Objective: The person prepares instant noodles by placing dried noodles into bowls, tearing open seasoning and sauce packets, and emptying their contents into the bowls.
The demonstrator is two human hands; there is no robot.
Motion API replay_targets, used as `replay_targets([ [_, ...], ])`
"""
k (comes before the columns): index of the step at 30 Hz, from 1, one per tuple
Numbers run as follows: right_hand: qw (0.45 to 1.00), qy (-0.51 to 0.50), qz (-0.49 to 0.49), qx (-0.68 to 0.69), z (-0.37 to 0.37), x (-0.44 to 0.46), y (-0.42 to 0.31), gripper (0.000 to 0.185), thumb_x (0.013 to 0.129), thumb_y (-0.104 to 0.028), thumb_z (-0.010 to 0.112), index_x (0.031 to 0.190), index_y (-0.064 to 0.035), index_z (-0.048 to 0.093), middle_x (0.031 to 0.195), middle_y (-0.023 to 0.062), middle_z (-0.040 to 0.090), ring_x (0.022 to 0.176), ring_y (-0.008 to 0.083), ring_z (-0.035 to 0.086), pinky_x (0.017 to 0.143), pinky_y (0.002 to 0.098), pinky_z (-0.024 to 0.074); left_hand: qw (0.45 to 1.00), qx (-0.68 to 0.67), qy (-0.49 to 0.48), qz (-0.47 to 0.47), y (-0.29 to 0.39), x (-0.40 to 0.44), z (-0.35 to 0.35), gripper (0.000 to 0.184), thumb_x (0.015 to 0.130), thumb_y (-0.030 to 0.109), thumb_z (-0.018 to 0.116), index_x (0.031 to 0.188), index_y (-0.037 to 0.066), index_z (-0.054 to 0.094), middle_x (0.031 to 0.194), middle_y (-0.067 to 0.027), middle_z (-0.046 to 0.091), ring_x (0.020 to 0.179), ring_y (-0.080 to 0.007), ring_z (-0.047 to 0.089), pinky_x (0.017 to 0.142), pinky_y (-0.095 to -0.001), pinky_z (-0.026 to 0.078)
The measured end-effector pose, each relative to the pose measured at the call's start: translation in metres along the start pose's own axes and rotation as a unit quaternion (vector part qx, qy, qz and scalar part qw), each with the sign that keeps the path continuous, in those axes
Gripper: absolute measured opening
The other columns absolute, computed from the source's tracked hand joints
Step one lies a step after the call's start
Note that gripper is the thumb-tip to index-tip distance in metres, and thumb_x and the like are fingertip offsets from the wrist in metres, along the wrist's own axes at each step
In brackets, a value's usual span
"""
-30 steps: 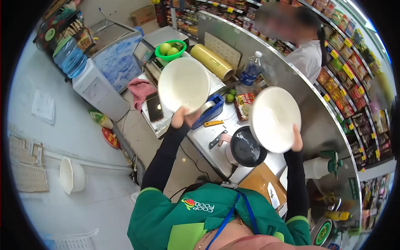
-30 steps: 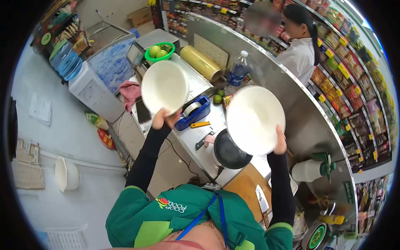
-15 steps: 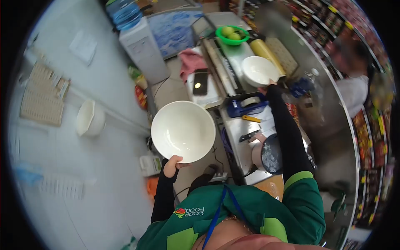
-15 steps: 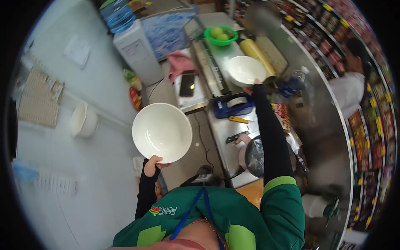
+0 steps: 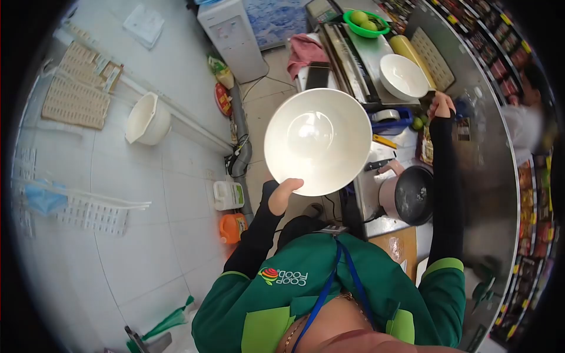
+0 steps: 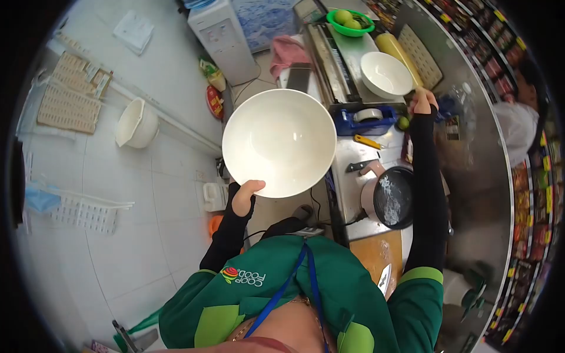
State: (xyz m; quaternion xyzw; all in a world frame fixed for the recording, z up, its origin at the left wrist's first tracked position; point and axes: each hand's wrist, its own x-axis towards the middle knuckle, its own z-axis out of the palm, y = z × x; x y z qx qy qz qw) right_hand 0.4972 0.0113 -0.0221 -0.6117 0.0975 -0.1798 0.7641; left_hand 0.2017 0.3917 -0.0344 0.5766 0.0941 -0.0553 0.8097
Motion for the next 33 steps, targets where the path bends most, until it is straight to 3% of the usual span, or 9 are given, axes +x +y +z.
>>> replay_targets([
  [5, 0.905, -0.405, -0.089, -0.09, 0.025, -0.184, -0.162, 0.014, 0.083, -0.015, 0.053, 0.079, -0.001, 0.056, 0.072, 0.0062, 0.057, 0.058, 0.0128, 0.054, 0.053, 0.0243, 0.0424, 0.992, -0.028, -0.112, 0.047, 0.018, 0.015, 0.059, 0.038, 0.075, 0.005, 0.057, 0.112, -0.006, 0.053, 0.102, -0.0145, 0.061, 0.097, -0.0202, 0.058, 0.087, -0.031, 0.044],
  [7, 0.797, -0.512, -0.149, -0.283, 0.037, -0.216, -0.181, 0.01, 0.079, -0.007, 0.053, 0.079, 0.001, 0.058, 0.073, 0.0092, 0.058, 0.061, 0.0167, 0.056, 0.056, 0.0269, 0.0433, 0.974, 0.057, -0.197, 0.093, 0.037, 0.017, 0.085, 0.075, 0.071, 0.008, 0.057, 0.137, 0.002, 0.023, 0.13, -0.0131, 0.041, 0.119, -0.0227, 0.041, 0.1, -0.0337, 0.031],
  [9, 0.742, -0.378, -0.37, -0.413, 0.029, -0.212, -0.158, 0.013, 0.077, -0.006, 0.054, 0.087, 0.001, 0.061, 0.078, 0.0105, 0.061, 0.068, 0.0203, 0.059, 0.062, 0.0298, 0.0459, 0.952, 0.084, -0.259, 0.137, 0.044, 0.014, 0.114, 0.08, 0.07, 0.008, 0.056, 0.14, 0.002, 0.018, 0.133, -0.0137, 0.037, 0.123, -0.0244, 0.037, 0.102, -0.0351, 0.029],
  [13, 0.898, -0.204, -0.267, -0.284, -0.008, -0.239, -0.16, 0.018, 0.077, -0.009, 0.055, 0.092, -0.0017, 0.063, 0.079, 0.012, 0.062, 0.067, 0.0189, 0.061, 0.058, 0.0304, 0.0477, 0.908, 0.143, -0.347, 0.184, 0.047, 0.016, 0.16, 0.086, 0.068, 0.012, 0.059, 0.142, 0.001, 0.014, 0.136, -0.0161, 0.035, 0.127, -0.0251, 0.035, 0.104, -0.0358, 0.027],
  [21, 0.962, -0.184, 0.007, -0.199, -0.076, -0.318, -0.167, 0.026, 0.08, -0.02, 0.056, 0.101, -0.0059, 0.064, 0.091, 0.0093, 0.064, 0.081, 0.0192, 0.062, 0.072, 0.0283, 0.0472, 0.787, 0.221, -0.457, 0.351, 0.045, 0.007, 0.239, 0.072, 0.073, 0.021, 0.06, 0.136, 0.001, 0.031, 0.116, -0.0195, 0.055, 0.105, -0.0357, 0.053, 0.087, -0.0382, 0.041],
  [23, 0.929, -0.185, 0.138, -0.29, -0.098, -0.328, -0.178, 0.028, 0.08, -0.024, 0.055, 0.098, -0.005, 0.065, 0.088, 0.0121, 0.065, 0.081, 0.0228, 0.062, 0.073, 0.0318, 0.0474, 0.776, 0.223, -0.471, 0.355, 0.035, 0.003, 0.256, 0.061, 0.078, 0.022, 0.054, 0.133, 0.002, 0.036, 0.112, -0.0167, 0.058, 0.104, -0.0313, 0.055, 0.095, -0.0387, 0.032],
  [26, 0.812, 0.003, -0.062, -0.58, -0.144, -0.342, -0.151, 0.024, 0.082, -0.022, 0.054, 0.089, -0.0007, 0.063, 0.081, 0.0143, 0.063, 0.076, 0.0243, 0.062, 0.067, 0.0353, 0.0482, 0.766, 0.202, -0.481, 0.374, 0.016, -0.005, 0.278, 0.06, 0.081, 0.026, 0.052, 0.133, 0.0, 0.035, 0.116, -0.0189, 0.055, 0.11, -0.0304, 0.051, 0.097, -0.0386, 0.031],
  [29, 0.818, 0.268, -0.19, -0.472, -0.152, -0.372, -0.188, 0.022, 0.076, -0.006, 0.057, 0.098, -0.0016, 0.06, 0.089, 0.016, 0.062, 0.077, 0.0314, 0.061, 0.066, 0.038, 0.0476, 0.77, 0.149, -0.505, 0.361, 0.015, -0.021, 0.3, 0.057, 0.084, 0.028, 0.052, 0.131, -0.001, 0.037, 0.114, -0.0217, 0.055, 0.101, -0.0325, 0.057, 0.088, -0.0371, 0.042],
  [33, 0.658, 0.293, -0.34, -0.605, -0.167, -0.384, -0.196, 0.021, 0.076, -0.009, 0.058, 0.095, -0.0002, 0.059, 0.088, 0.0181, 0.06, 0.075, 0.0328, 0.06, 0.069, 0.0378, 0.0483, 0.702, 0.171, -0.528, 0.446, 0.014, -0.043, 0.318, 0.053, 0.082, 0.019, 0.056, 0.129, -0.001, 0.039, 0.114, -0.0222, 0.055, 0.098, -0.0337, 0.06, 0.083, -0.0358, 0.046],
])
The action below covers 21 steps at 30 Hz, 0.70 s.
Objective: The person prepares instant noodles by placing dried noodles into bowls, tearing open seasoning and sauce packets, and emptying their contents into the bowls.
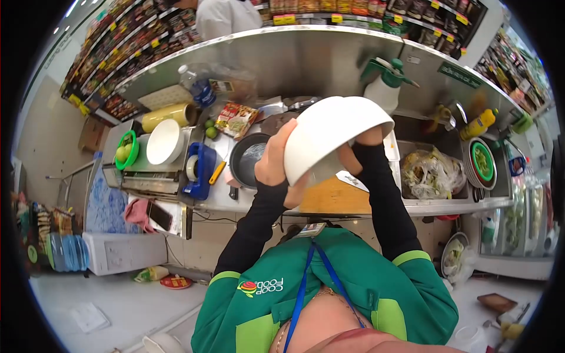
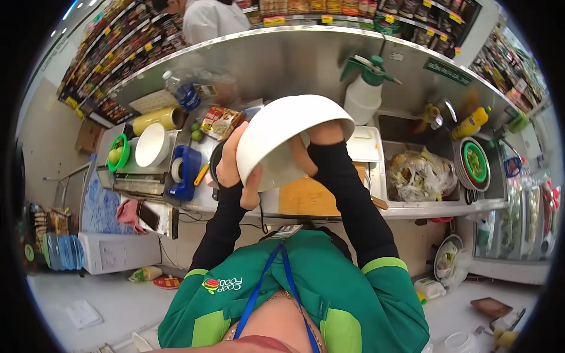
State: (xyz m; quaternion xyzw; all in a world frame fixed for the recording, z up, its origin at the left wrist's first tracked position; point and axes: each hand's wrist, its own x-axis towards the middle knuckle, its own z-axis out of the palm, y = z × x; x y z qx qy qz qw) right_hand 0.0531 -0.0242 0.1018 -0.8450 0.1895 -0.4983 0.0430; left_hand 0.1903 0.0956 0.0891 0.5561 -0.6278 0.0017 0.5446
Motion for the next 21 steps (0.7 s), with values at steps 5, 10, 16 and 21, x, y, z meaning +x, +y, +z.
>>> replay_targets([
  [5, 0.991, -0.05, 0.092, 0.082, 0.0, -0.047, 0.006, 0.03, 0.079, -0.017, 0.056, 0.104, -0.0011, 0.057, 0.086, 0.0161, 0.061, 0.081, 0.0264, 0.062, 0.07, 0.0357, 0.0488, 0.995, -0.078, 0.055, 0.011, -0.009, -0.007, 0.037, 0.06, 0.084, 0.031, 0.05, 0.127, -0.008, 0.039, 0.11, -0.0231, 0.058, 0.098, -0.0285, 0.059, 0.086, -0.0339, 0.043],
  [10, 0.533, -0.43, 0.465, 0.561, -0.023, -0.088, 0.02, 0.034, 0.087, -0.024, 0.056, 0.108, 0.0013, 0.055, 0.084, 0.0097, 0.061, 0.066, 0.0171, 0.062, 0.063, 0.0269, 0.0509, 0.996, -0.074, 0.017, 0.049, -0.029, -0.029, 0.052, 0.049, 0.077, 0.007, 0.064, 0.123, 0.004, 0.048, 0.11, -0.022, 0.06, 0.1, -0.0315, 0.061, 0.083, -0.0324, 0.049],
  [16, 0.585, -0.356, 0.458, 0.567, -0.027, -0.123, 0.022, 0.028, 0.088, -0.021, 0.056, 0.102, 0.0039, 0.057, 0.093, 0.0132, 0.062, 0.085, 0.0199, 0.061, 0.072, 0.0291, 0.0501, 0.997, -0.053, 0.041, 0.024, -0.037, -0.048, 0.027, 0.043, 0.081, 0.006, 0.059, 0.123, 0.003, 0.048, 0.113, -0.0205, 0.059, 0.101, -0.0299, 0.061, 0.084, -0.0318, 0.049],
  [21, 0.63, -0.431, 0.313, 0.566, -0.026, -0.113, 0.047, 0.022, 0.088, -0.017, 0.055, 0.095, 0.0027, 0.059, 0.09, 0.0092, 0.06, 0.084, 0.0159, 0.055, 0.078, 0.0301, 0.044, 0.98, -0.028, 0.184, -0.065, -0.042, -0.078, -0.007, 0.038, 0.092, 0.021, 0.047, 0.122, -0.003, 0.046, 0.11, -0.0171, 0.059, 0.099, -0.0262, 0.059, 0.083, -0.0299, 0.047],
])
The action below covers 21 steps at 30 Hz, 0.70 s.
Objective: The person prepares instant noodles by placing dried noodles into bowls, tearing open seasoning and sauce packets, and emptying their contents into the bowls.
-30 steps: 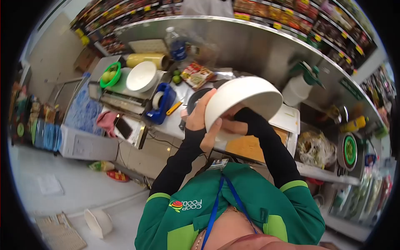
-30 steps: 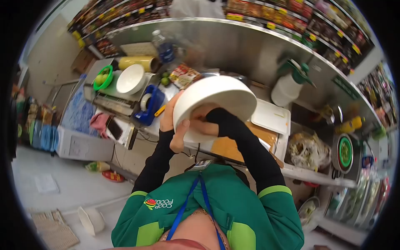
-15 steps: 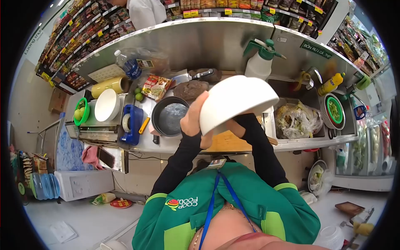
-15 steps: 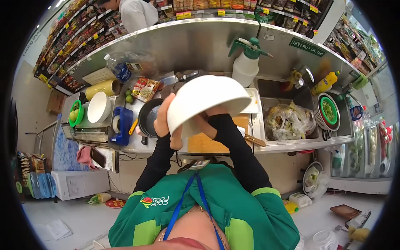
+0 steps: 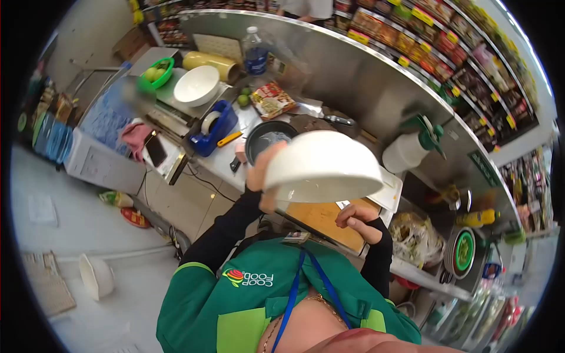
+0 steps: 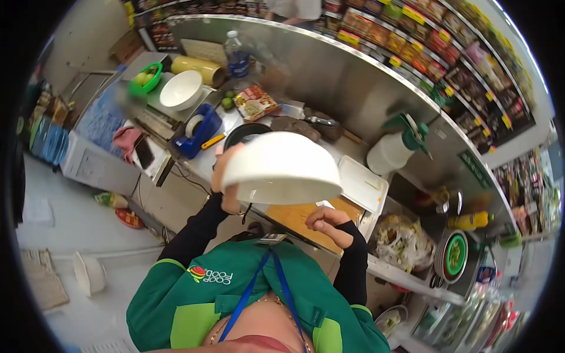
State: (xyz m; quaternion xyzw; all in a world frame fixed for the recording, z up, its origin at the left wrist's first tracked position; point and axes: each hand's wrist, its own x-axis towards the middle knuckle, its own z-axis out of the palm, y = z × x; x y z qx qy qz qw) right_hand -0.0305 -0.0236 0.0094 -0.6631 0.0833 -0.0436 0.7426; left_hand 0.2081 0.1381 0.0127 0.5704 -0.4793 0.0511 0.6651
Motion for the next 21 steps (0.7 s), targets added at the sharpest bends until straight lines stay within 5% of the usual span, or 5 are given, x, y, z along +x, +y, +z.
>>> replay_targets([
  [7, 0.991, 0.037, 0.118, -0.039, 0.015, 0.027, 0.034, 0.026, 0.087, -0.019, 0.059, 0.104, 0.0007, 0.057, 0.093, 0.0057, 0.061, 0.088, 0.0133, 0.058, 0.078, 0.0262, 0.0464, 0.857, -0.368, 0.208, -0.294, -0.03, -0.042, -0.107, 0.047, 0.098, 0.032, 0.034, 0.127, -0.005, 0.041, 0.123, -0.0172, 0.051, 0.113, -0.025, 0.05, 0.096, -0.0344, 0.04],
  [8, 0.991, 0.031, 0.122, -0.045, 0.017, 0.03, 0.04, 0.027, 0.087, -0.019, 0.06, 0.105, 0.0004, 0.057, 0.092, 0.0051, 0.061, 0.087, 0.013, 0.058, 0.078, 0.0261, 0.0463, 0.815, -0.364, 0.318, -0.32, -0.029, -0.044, -0.112, 0.049, 0.095, 0.037, 0.037, 0.12, -0.004, 0.046, 0.105, -0.0159, 0.059, 0.093, -0.0248, 0.06, 0.078, -0.0353, 0.05],
  [11, 0.981, 0.029, 0.118, -0.148, 0.024, 0.036, 0.055, 0.029, 0.086, -0.022, 0.06, 0.107, -0.0025, 0.056, 0.089, 0.0072, 0.062, 0.082, 0.0135, 0.058, 0.073, 0.0262, 0.046, 0.831, -0.374, 0.127, -0.391, -0.056, -0.087, -0.192, 0.052, 0.091, 0.045, 0.039, 0.108, -0.002, 0.05, 0.081, -0.0135, 0.061, 0.062, -0.0225, 0.06, 0.051, -0.0348, 0.05],
  [12, 0.974, 0.021, 0.117, -0.194, 0.029, 0.038, 0.049, 0.03, 0.086, -0.023, 0.06, 0.108, -0.0031, 0.056, 0.089, 0.0075, 0.062, 0.082, 0.0139, 0.058, 0.073, 0.0268, 0.0462, 0.804, -0.26, 0.271, -0.461, -0.052, -0.081, -0.186, 0.054, 0.088, 0.051, 0.039, 0.1, -0.001, 0.052, 0.065, -0.0109, 0.057, 0.043, -0.0202, 0.051, 0.035, -0.0334, 0.041],
  [21, 0.969, 0.024, 0.113, -0.22, 0.038, 0.043, 0.059, 0.032, 0.087, -0.027, 0.059, 0.11, -0.0048, 0.057, 0.089, 0.0095, 0.062, 0.081, 0.0161, 0.059, 0.072, 0.0277, 0.0464, 0.841, -0.166, 0.195, -0.476, -0.103, -0.164, -0.229, 0.056, 0.093, 0.047, 0.035, 0.111, -0.003, 0.052, 0.077, -0.0122, 0.061, 0.061, -0.0196, 0.058, 0.05, -0.0311, 0.047],
])
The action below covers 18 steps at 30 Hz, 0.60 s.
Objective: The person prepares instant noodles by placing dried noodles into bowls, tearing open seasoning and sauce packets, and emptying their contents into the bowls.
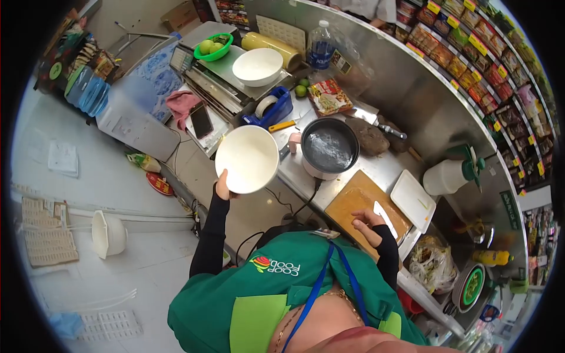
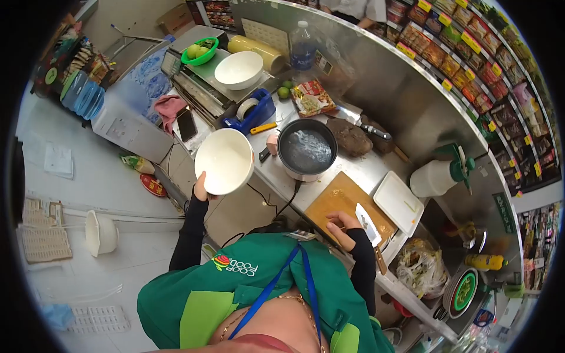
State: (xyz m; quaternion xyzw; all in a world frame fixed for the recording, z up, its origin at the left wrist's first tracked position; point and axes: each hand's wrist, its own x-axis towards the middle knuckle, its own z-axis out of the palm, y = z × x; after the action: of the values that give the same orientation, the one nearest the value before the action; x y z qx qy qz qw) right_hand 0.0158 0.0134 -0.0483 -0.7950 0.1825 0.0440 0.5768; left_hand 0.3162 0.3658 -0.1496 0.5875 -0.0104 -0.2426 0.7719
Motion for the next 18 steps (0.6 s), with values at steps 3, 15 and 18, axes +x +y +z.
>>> replay_targets([
  [3, 0.99, -0.028, 0.081, 0.11, 0.009, 0.003, -0.006, 0.032, 0.09, -0.026, 0.053, 0.11, -0.0008, 0.054, 0.085, 0.005, 0.058, 0.078, 0.0111, 0.056, 0.069, 0.0236, 0.0447, 0.997, -0.031, -0.071, -0.026, -0.013, -0.017, -0.013, 0.048, 0.096, 0.032, 0.039, 0.122, -0.007, 0.047, 0.113, -0.0179, 0.058, 0.098, -0.0242, 0.059, 0.083, -0.0315, 0.048],
  [15, 0.978, 0.095, 0.062, 0.175, 0.004, -0.002, 0.053, 0.047, 0.089, -0.031, 0.051, 0.121, 0.0033, 0.045, 0.098, 0.0128, 0.06, 0.086, 0.0156, 0.057, 0.076, 0.029, 0.0462, 0.951, 0.104, -0.281, -0.079, -0.08, -0.066, 0.188, 0.046, 0.091, 0.03, 0.052, 0.121, -0.003, 0.048, 0.105, -0.0133, 0.061, 0.093, -0.0161, 0.058, 0.081, -0.0292, 0.046],
  [18, 0.964, 0.11, 0.161, 0.179, -0.016, -0.015, 0.095, 0.038, 0.089, -0.035, 0.048, 0.096, 0.0012, 0.059, 0.065, 0.0055, 0.061, 0.049, 0.0109, 0.054, 0.045, 0.0244, 0.0428, 0.909, 0.159, -0.355, -0.151, -0.073, -0.067, 0.219, 0.047, 0.093, 0.033, 0.047, 0.121, -0.004, 0.047, 0.11, -0.017, 0.06, 0.095, -0.02, 0.058, 0.084, -0.0325, 0.045],
])
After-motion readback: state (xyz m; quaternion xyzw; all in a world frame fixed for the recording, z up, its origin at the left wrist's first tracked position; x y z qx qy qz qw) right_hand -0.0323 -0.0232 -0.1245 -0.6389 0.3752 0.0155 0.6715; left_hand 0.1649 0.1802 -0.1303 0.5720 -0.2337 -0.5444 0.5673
